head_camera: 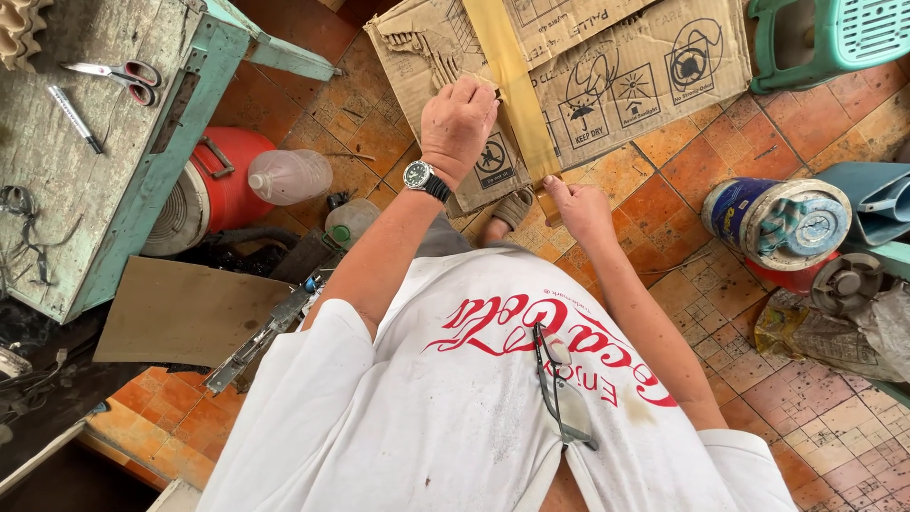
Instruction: The person seals a cardboard box by applying adhesive tape across the flaps and edges using a roll of tape, occasionally using shears to cut the tape.
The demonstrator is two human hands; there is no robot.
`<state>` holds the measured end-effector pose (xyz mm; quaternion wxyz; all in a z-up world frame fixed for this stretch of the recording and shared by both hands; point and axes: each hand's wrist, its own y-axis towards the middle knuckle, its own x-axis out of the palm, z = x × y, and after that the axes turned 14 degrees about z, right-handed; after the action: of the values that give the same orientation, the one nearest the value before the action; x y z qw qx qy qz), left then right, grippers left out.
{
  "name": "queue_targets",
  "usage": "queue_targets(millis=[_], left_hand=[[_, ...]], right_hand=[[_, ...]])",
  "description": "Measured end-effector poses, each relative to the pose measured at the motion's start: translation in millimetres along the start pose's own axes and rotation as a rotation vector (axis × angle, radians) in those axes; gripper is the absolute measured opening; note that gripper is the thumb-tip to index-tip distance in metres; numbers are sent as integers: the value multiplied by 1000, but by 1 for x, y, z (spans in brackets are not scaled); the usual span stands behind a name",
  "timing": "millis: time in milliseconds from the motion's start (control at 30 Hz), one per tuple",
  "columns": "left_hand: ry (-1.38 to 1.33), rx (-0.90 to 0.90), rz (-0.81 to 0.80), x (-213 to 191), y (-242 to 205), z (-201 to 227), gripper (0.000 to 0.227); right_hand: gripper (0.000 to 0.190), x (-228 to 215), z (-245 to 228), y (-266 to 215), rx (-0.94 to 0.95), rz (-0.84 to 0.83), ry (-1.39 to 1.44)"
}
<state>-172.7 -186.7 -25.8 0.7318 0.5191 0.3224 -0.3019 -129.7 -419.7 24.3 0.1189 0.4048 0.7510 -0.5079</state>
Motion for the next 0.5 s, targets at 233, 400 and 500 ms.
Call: queue_targets(millis=[233, 400, 500], left_hand=[[90, -205, -21, -7, 7, 19, 14], [80, -372, -61, 1, 15, 23, 17], [146, -383, -50, 11, 16, 20, 14]], right_hand=[[62, -2, -1, -2, 14, -3, -22], [65, 1, 6, 3, -24, 3, -63], [66, 3, 9, 6, -45, 11, -61]])
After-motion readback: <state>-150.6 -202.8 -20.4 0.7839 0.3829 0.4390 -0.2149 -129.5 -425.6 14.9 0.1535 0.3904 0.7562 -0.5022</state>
